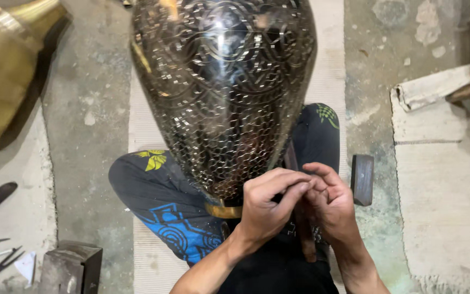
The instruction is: The person sits on the floor with a large engraved brass vase between their legs. They hold a small punch against the vase surface and strike it with a wooden mallet, working the decorative pattern, and occasionally reposition the vase with both hands.
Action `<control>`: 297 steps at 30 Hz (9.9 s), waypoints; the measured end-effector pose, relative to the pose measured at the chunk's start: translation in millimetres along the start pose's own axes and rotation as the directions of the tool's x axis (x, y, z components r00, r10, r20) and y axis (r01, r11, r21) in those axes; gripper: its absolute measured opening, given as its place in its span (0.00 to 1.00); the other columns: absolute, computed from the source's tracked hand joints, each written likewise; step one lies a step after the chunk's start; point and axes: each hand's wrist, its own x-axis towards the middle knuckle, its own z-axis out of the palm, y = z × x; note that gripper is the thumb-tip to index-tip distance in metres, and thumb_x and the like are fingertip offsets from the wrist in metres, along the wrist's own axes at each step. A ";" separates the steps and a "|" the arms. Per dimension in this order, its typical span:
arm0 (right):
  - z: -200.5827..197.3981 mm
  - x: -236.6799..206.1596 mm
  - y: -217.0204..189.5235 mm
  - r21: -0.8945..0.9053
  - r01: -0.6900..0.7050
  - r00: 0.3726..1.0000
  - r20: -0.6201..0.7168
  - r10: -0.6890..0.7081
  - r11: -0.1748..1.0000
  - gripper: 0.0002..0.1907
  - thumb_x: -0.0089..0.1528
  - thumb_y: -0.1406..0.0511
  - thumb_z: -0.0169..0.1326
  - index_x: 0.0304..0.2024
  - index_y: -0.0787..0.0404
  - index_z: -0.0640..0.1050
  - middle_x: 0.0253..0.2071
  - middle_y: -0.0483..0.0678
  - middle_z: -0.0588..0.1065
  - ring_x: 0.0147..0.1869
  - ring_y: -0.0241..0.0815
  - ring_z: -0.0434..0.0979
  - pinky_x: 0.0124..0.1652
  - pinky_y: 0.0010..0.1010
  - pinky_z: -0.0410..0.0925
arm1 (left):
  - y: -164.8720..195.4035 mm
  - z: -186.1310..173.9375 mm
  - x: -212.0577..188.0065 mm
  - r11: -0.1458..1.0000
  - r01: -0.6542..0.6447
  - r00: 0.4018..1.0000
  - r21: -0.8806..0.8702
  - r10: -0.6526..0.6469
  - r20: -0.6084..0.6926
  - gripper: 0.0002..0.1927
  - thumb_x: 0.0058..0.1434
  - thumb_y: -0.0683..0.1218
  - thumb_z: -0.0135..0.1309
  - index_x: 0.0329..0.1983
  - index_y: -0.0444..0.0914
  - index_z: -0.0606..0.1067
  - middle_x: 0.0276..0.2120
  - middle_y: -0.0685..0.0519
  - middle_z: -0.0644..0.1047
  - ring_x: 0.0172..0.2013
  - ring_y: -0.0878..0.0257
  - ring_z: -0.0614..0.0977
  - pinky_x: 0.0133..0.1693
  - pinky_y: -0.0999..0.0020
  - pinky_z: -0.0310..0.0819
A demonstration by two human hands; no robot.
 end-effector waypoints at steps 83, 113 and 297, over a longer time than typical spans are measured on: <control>13.5 283.6 -53.8 -0.115 0.178 0.956 0.256 -0.144 0.977 0.50 0.61 0.35 0.33 0.74 0.59 0.56 0.67 0.53 0.70 0.70 0.47 0.76 0.61 0.51 0.73 | -213.5 -197.1 23.9 0.799 0.084 0.692 -0.595 -0.477 -0.543 0.11 0.76 0.46 0.39 0.45 0.38 0.71 0.30 0.59 0.74 0.26 0.73 0.75 0.29 0.76 0.69; -23.3 10.1 52.1 -0.994 -0.095 0.971 -0.080 -0.224 -0.059 0.37 0.50 0.53 0.69 0.58 0.62 0.76 0.43 0.54 0.79 0.41 0.49 0.81 0.41 0.39 0.74 | 21.1 -163.5 93.2 0.954 0.223 0.956 -0.199 -0.174 0.238 0.12 0.71 0.39 0.51 0.54 0.33 0.65 0.36 0.49 0.78 0.42 0.63 0.84 0.39 0.71 0.81; 2.6 75.9 -167.1 -0.970 0.217 0.961 0.232 -0.151 -0.112 0.27 0.55 0.80 0.56 0.59 0.71 0.72 0.36 0.56 0.75 0.35 0.47 0.79 0.36 0.34 0.70 | -6.4 -112.9 106.8 0.952 -0.207 0.968 0.225 0.166 0.186 0.19 0.66 0.39 0.65 0.58 0.39 0.73 0.36 0.53 0.84 0.35 0.68 0.87 0.38 0.75 0.82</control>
